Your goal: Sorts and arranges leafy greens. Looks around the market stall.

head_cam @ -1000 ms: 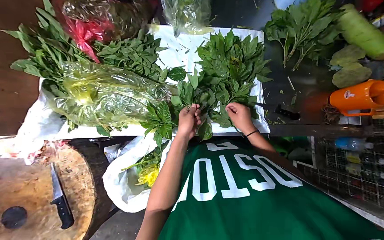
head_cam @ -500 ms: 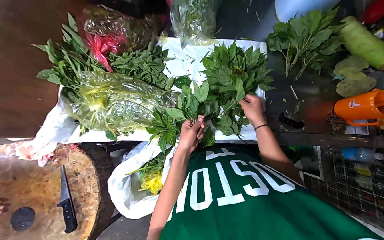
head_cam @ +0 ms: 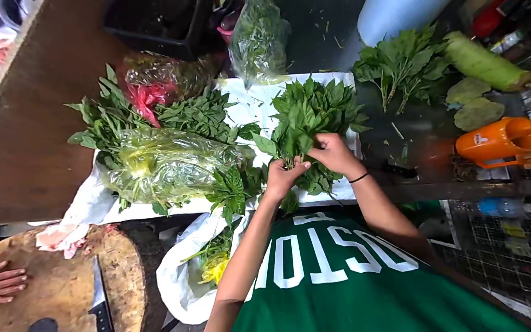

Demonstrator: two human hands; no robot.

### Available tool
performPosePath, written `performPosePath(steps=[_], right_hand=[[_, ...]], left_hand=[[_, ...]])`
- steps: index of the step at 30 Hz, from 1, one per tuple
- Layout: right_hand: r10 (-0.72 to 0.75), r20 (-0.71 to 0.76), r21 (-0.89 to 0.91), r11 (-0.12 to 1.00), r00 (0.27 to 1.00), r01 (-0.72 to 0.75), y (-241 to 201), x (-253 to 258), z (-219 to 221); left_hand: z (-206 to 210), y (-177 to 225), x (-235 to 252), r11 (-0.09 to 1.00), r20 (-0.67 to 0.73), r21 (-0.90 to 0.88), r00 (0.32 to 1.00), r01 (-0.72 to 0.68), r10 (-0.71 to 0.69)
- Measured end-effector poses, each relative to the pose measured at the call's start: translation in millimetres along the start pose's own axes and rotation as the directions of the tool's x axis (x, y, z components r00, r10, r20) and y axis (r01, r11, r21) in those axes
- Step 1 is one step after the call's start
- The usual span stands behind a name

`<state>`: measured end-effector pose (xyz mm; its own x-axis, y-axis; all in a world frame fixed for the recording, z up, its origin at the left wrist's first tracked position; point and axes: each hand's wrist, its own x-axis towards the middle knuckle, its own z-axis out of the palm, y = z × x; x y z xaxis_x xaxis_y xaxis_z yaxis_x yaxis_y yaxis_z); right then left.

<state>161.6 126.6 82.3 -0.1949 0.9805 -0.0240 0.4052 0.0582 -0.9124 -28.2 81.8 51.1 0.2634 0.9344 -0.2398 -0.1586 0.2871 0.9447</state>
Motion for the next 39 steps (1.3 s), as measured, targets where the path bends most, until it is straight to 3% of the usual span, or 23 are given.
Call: performPosePath(steps=[6, 13, 22, 28, 32, 36, 39], right_hand=[[-0.050, 0.068, 0.036, 0.998, 0.996, 0.048, -6, -6, 8], [0.075, 0.322, 0.049, 0.994, 0.944, -0.096, 0, -24, 36], [0.181, 0.349, 0.132, 0.962, 0.920, -0.239, 0, -16, 67], [0.284, 0.384, 0.278, 0.872, 0.879, -0.403, 14, -10, 86], [0.285, 0.321, 0.332, 0.859, 0.903, -0.390, 19, -16, 96], [0.276, 0.235, 0.505, 0.785, 0.932, -0.360, 22, -10, 98], [0.246, 0.251, 0.508, 0.790, 0.936, -0.343, 21, -5, 98]], left_hand=[[-9, -9, -5, 0.954, -0.129, -0.299, 0.990, 0.013, -0.054], [-25, -21, -12, 0.935, -0.304, -0.353, 0.949, -0.036, -0.078], [-28, -31, -17, 0.943, -0.357, -0.329, 0.931, -0.047, -0.079], [-33, -35, -14, 0.935, -0.359, -0.353, 0.926, -0.017, -0.118], [-35, -37, -17, 0.895, -0.311, -0.445, 0.932, 0.028, -0.184], [-42, -31, -20, 0.853, -0.239, -0.520, 0.951, 0.047, -0.198], [-45, -35, -18, 0.818, -0.259, -0.575, 0.946, 0.011, -0.195]])
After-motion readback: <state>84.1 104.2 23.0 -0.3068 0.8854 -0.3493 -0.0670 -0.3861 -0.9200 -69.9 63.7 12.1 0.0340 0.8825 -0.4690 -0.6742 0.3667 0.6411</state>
